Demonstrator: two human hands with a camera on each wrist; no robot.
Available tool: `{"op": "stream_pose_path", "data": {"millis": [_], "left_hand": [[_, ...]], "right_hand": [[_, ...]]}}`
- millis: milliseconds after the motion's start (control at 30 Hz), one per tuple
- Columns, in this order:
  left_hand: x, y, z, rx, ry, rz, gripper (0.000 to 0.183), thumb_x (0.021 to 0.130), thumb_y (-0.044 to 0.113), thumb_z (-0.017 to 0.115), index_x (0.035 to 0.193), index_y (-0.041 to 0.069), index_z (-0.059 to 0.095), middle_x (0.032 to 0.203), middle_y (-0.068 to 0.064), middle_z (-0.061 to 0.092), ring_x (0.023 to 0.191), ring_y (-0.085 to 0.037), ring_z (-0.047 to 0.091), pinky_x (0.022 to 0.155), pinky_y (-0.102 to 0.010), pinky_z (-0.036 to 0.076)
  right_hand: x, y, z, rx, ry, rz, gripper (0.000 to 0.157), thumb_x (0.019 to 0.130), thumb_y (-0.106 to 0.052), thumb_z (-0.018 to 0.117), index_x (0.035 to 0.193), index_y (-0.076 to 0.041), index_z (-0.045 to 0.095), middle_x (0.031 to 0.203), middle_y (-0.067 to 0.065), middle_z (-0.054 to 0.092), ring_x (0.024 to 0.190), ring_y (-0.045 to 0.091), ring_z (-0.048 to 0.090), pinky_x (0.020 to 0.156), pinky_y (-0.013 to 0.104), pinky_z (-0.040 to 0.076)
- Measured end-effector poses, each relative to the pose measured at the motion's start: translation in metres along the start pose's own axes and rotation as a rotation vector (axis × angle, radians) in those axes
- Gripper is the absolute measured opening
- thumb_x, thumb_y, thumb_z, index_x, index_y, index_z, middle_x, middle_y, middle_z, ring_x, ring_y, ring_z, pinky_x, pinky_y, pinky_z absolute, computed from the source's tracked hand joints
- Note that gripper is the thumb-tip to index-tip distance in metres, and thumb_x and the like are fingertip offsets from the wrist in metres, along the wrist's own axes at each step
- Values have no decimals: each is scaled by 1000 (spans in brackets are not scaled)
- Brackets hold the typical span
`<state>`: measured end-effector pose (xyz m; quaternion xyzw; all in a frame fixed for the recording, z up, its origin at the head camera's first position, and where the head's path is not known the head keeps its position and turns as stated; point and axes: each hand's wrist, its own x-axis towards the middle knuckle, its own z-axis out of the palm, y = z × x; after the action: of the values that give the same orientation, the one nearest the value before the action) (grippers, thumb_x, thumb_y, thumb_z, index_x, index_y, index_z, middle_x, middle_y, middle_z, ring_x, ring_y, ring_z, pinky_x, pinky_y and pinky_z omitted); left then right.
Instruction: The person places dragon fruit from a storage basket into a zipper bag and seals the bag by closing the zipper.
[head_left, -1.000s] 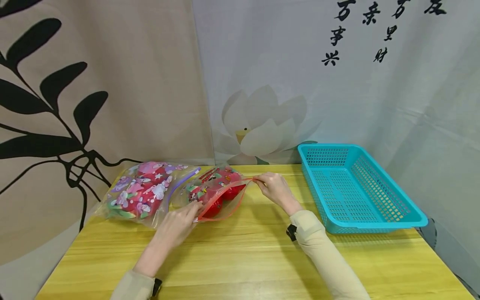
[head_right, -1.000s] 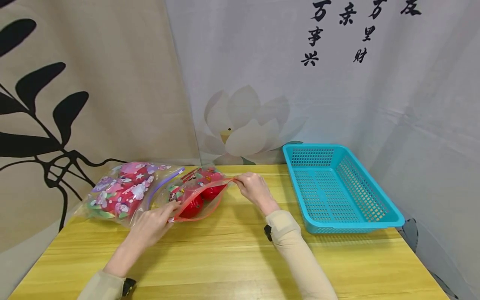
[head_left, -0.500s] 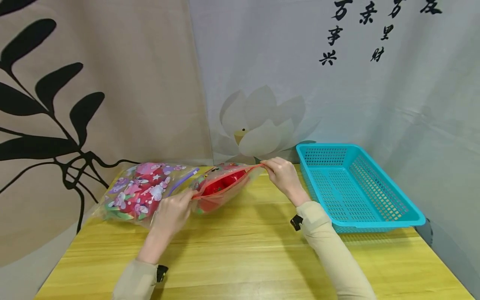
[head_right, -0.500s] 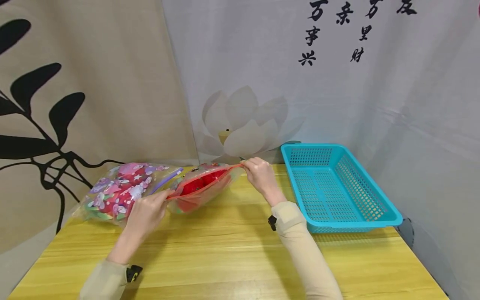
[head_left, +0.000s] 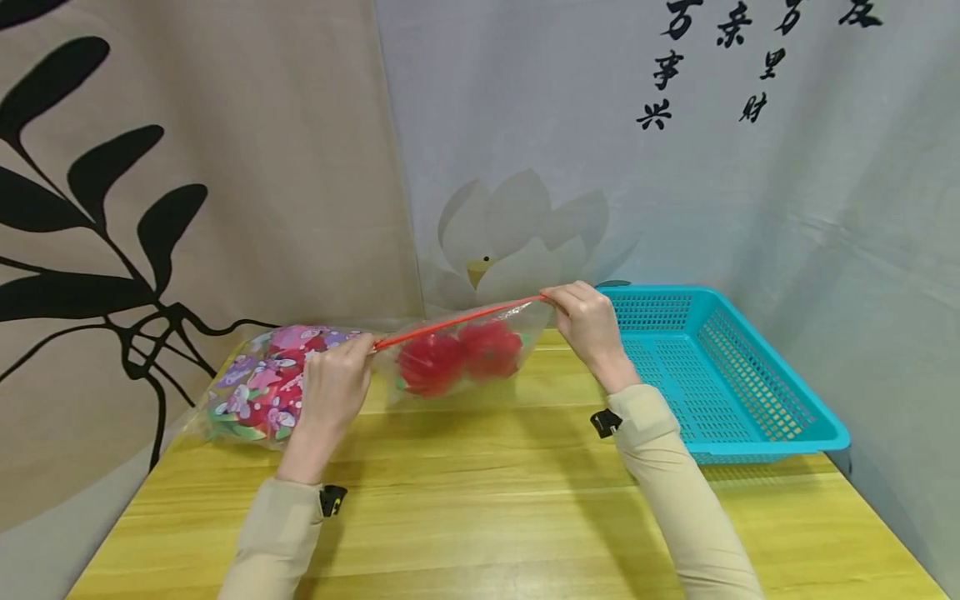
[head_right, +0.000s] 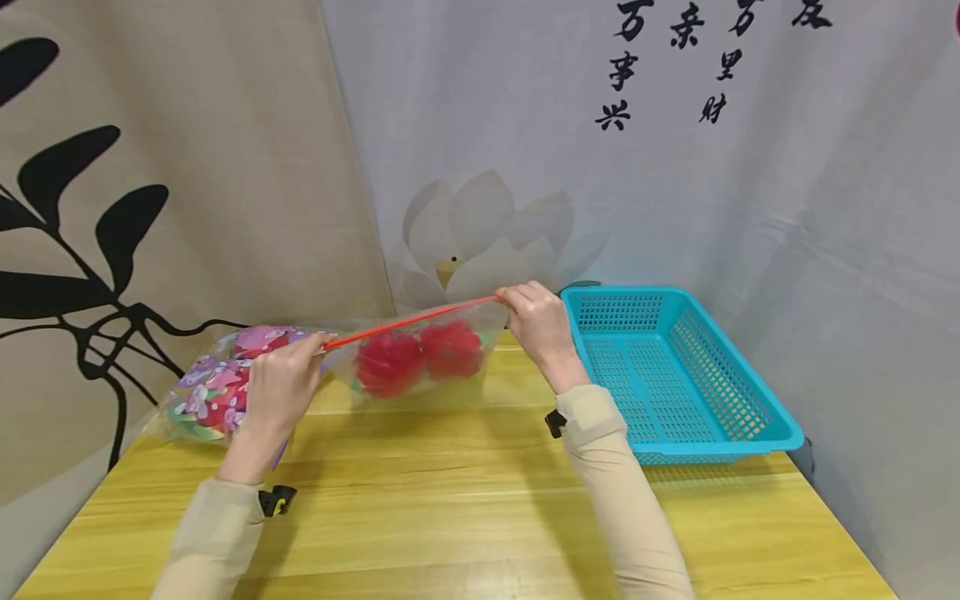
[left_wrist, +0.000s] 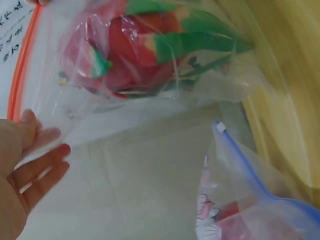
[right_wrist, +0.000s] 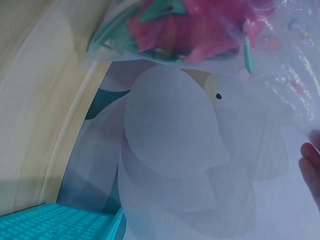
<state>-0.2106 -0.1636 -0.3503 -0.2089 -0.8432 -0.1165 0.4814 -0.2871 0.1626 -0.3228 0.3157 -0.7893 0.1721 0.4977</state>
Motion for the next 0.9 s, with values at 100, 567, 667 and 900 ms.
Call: {"op": "stream_pose_path", "data": {"millis": [100,567,667,900], "left_hand": [[-1,-1,-1,-35,-22,32,10,76,-4,66,85,1,64,70,-15,68,48,-27,57,37,-33,44],[-29,-6,19,-29,-29,150,16,73,-3,68,88,3,66,75,-13,70,53,-28,63,39,-34,47],[-34,-7,26,-23,-89,149,16,74,-1,67,90,4,67,76,-12,71,53,-26,63,40,-32,48],[-43,-8,28,12,-273,188,39,73,-7,62,107,11,63,53,-1,54,42,-7,30,36,-17,23]], "right_hand": [[-1,1,-3,5,16,-10,8,79,-3,68,85,-5,73,79,7,72,70,22,63,65,33,55],[-38,3,2,-56,-120,-1,8,75,-4,72,83,-8,73,76,5,71,73,20,63,65,34,56],[-46,4,7,-71,-164,31,5,77,-8,72,81,-9,73,74,4,71,72,20,63,63,35,55],[-63,7,10,-73,-264,65,6,79,-12,70,79,-7,72,72,5,70,70,21,63,62,35,55]]}}
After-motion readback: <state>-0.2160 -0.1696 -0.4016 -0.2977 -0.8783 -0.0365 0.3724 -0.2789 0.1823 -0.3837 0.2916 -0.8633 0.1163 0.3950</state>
